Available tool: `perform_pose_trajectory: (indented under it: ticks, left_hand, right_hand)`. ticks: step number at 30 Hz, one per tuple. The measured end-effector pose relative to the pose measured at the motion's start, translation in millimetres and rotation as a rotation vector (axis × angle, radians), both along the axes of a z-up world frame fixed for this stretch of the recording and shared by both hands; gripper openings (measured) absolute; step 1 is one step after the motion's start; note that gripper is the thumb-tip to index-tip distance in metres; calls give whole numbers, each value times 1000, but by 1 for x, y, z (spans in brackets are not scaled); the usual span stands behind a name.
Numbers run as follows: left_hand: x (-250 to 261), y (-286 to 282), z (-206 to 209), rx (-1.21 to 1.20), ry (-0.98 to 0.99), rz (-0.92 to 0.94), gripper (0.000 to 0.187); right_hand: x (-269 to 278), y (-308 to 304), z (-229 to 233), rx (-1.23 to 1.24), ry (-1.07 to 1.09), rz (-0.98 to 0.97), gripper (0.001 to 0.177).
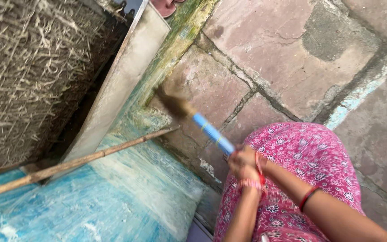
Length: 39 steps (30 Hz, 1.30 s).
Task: The person sweeps a stone-tiled backyard area using a broom with a blue handle, clearing debris from the floor and along the mossy edges of the walls.
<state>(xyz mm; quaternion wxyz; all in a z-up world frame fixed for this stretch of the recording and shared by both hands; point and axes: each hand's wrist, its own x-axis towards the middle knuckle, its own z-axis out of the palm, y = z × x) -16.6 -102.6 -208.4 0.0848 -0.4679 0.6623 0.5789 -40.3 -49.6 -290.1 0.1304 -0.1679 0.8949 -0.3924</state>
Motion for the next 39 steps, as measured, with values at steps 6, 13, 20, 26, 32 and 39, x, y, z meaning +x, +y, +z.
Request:
perform_pose_trajectory:
  ticks: [6,13,20,26,32,39]
  left_hand:
    - [-124,67,-50,-28,-54,-680,47]
    - [-48,100,58,483,211,-329,52]
    - [16,93,92,135,-24,-183,47]
    - [-73,144,27,2,-49,-750,43]
    - [-78,133,58,230,159,-550,51]
    - [-33,102,80,148,151,-63,40]
  right_hand:
    - [-110,95,-11,-840,-763,-1104,33]
    - [-42,117,106,-895,-652,-1005,51]
    - [55,105,24,-691,-1014,-897,63]
    - [-27,169,-14,-620,-856,-1132,59]
    - [-68,163,59,-607,-565,-1030,60]
    - [-31,88,85,-608,-874,-686,69]
